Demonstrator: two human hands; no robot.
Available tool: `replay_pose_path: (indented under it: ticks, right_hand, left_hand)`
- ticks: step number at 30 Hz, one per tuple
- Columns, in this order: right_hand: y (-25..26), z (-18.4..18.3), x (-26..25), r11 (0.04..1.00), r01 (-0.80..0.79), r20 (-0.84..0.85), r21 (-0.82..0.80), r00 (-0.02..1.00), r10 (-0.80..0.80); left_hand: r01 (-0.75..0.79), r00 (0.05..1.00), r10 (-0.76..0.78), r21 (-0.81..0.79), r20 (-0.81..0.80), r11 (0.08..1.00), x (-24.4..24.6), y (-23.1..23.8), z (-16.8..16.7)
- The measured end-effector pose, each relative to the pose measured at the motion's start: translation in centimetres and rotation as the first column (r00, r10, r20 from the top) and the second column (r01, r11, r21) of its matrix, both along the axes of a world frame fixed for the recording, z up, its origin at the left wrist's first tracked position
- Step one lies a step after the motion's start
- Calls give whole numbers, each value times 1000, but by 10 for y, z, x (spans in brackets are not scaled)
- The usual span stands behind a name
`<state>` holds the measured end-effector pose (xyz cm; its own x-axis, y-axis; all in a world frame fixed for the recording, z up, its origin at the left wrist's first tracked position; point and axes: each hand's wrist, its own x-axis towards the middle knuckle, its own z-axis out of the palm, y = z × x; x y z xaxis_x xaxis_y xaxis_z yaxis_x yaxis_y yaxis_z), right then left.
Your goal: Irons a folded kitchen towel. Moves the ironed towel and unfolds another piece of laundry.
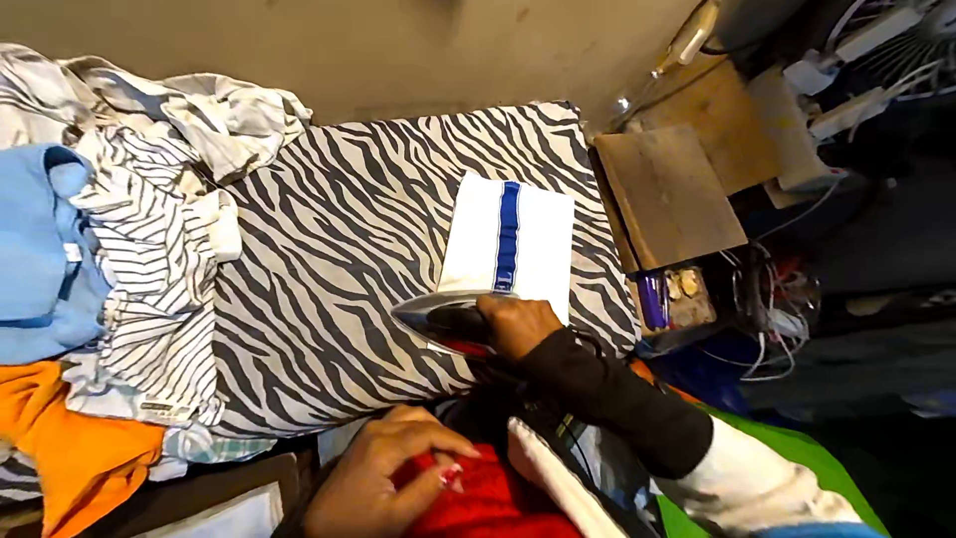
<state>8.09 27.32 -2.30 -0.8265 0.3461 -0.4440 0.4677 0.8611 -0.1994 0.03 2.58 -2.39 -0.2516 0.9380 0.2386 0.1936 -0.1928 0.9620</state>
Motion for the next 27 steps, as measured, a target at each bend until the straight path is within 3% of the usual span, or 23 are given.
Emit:
replay_pose_path:
  ticks: [3,5,7,9,11,13,15,18,21,24,27]
  right_hand:
    - [13,5,28,998,-58,21,-6,998,58]
    - [31,22,28,1000,-13,107,-1,994,13]
    - [46,28,13,994,92,67,58,993,-95]
    - [53,17,-13,975,197,20,105,979,-200]
    - [42,7,-29,974,209,14,81,977,-211]
    - [22,3,-23,996,88,5,28,996,-88]
    - [18,0,-19,998,13,-71,67,997,-8]
    - [20,3,-43,987,131,-30,91,991,-129]
    - [21,-1,-45,990,114,-17,81,993,-113]
    - [33,10,-19,998,51,75,32,996,-53]
    - [58,24,-9,971,218,79,99,971,-226]
  left_hand:
    - [106,994,-106,-5,-15,994,0,3,-18]
    - [-40,993,30,-84,-118,996,4,8,-40]
    - [-181,945,129,-151,-302,972,12,19,-57]
    - [-142,914,84,-118,-397,983,18,31,-63]
    - [-26,926,7,-46,-378,999,19,40,-56]
    - [37,955,-29,22,-294,999,14,38,-51]
    - [16,986,-8,46,-165,999,7,35,-51]
    - [-78,985,81,22,-151,997,8,39,-54]
    - [-43,973,51,43,-225,998,15,50,-60]
    - [-73,913,78,28,-401,997,20,51,-72]
    - [-133,824,88,-40,-560,990,17,58,-89]
